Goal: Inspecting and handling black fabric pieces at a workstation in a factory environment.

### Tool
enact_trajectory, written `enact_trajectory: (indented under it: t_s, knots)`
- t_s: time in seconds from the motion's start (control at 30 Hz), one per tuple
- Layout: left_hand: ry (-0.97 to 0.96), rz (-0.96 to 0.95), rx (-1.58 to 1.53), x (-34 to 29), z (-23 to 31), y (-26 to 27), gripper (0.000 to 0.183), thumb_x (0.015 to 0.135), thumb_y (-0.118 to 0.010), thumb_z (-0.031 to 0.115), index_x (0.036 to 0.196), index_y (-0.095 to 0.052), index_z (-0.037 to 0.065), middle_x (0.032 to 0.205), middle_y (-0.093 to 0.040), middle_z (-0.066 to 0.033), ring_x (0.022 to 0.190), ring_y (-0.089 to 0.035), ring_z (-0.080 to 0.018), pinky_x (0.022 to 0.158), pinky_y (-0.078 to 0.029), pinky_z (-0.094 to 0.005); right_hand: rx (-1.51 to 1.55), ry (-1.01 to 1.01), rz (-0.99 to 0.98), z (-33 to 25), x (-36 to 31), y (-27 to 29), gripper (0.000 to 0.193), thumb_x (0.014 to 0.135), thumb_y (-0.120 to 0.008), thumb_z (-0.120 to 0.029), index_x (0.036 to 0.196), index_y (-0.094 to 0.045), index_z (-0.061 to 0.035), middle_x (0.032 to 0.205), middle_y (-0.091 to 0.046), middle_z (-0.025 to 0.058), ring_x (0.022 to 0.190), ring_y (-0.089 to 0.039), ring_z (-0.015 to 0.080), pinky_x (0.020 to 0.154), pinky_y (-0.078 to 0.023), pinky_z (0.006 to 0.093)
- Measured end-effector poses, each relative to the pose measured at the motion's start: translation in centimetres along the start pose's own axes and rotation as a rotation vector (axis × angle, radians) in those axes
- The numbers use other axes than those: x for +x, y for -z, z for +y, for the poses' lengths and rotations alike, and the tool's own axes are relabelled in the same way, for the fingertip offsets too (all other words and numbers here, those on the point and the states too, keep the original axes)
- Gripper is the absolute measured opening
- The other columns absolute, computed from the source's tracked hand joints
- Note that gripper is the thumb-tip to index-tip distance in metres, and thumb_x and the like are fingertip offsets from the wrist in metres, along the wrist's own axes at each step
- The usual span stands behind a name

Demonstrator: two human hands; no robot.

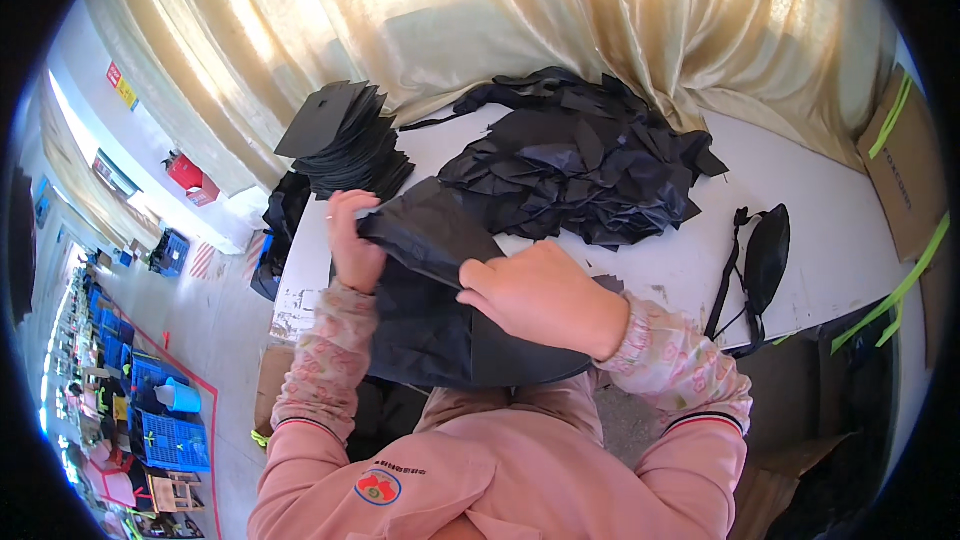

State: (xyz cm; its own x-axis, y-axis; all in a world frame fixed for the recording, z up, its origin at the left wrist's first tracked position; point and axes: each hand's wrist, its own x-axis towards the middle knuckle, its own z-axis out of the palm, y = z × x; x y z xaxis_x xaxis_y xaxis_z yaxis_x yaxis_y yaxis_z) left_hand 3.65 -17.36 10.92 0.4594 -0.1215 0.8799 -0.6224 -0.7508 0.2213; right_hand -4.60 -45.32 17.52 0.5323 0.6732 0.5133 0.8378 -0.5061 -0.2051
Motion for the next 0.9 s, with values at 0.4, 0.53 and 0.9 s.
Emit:
enact_trajectory:
  t_s: [0.4, 0.53, 0.9]
  knots:
    - [0.342, -0.293, -0.082, -4.9, -9.3, 12.0, 0.03, 0.066, -0.059, -0.014, 0.091, -0.062, 0.002, 0.088, -0.065, -0.0096, 0.084, -0.063, -0.0218, 0.077, -0.048, -0.0292, 0.787, -0.076, -0.454, -0.4, -5.2, 2.6, 0.016, 0.089, -0.068, -0.021, 0.091, -0.06, -0.0079, 0.067, -0.062, 0.0085, 0.055, -0.06, 0.0272, 0.05, -0.045, 0.0327]
    - [0.555, -0.7, -0.146, -6.7, -10.4, 16.6, 0.017, 0.071, -0.064, -0.011, 0.084, -0.063, 0.0, 0.076, -0.064, -0.0054, 0.077, -0.061, -0.0145, 0.072, -0.047, -0.0258, 0.963, -0.188, -0.487, 1.1, -7.6, 3.4, 0.016, 0.083, -0.077, -0.014, 0.088, -0.064, -0.0068, 0.068, -0.065, 0.0052, 0.054, -0.06, 0.0175, 0.05, -0.043, 0.0273]
    - [0.672, -1.429, -0.086, -9.6, -14.6, 9.6, 0.033, 0.072, -0.082, 0.022, 0.086, -0.064, -0.001, 0.07, -0.06, -0.0093, 0.069, -0.053, -0.0154, 0.066, -0.044, -0.0331, 0.574, -0.686, -0.455, 11.3, -13.8, -8.0, 0.019, 0.081, -0.074, -0.02, 0.085, -0.065, -0.0036, 0.074, -0.066, 0.0105, 0.068, -0.063, 0.0236, 0.063, -0.048, 0.0328]
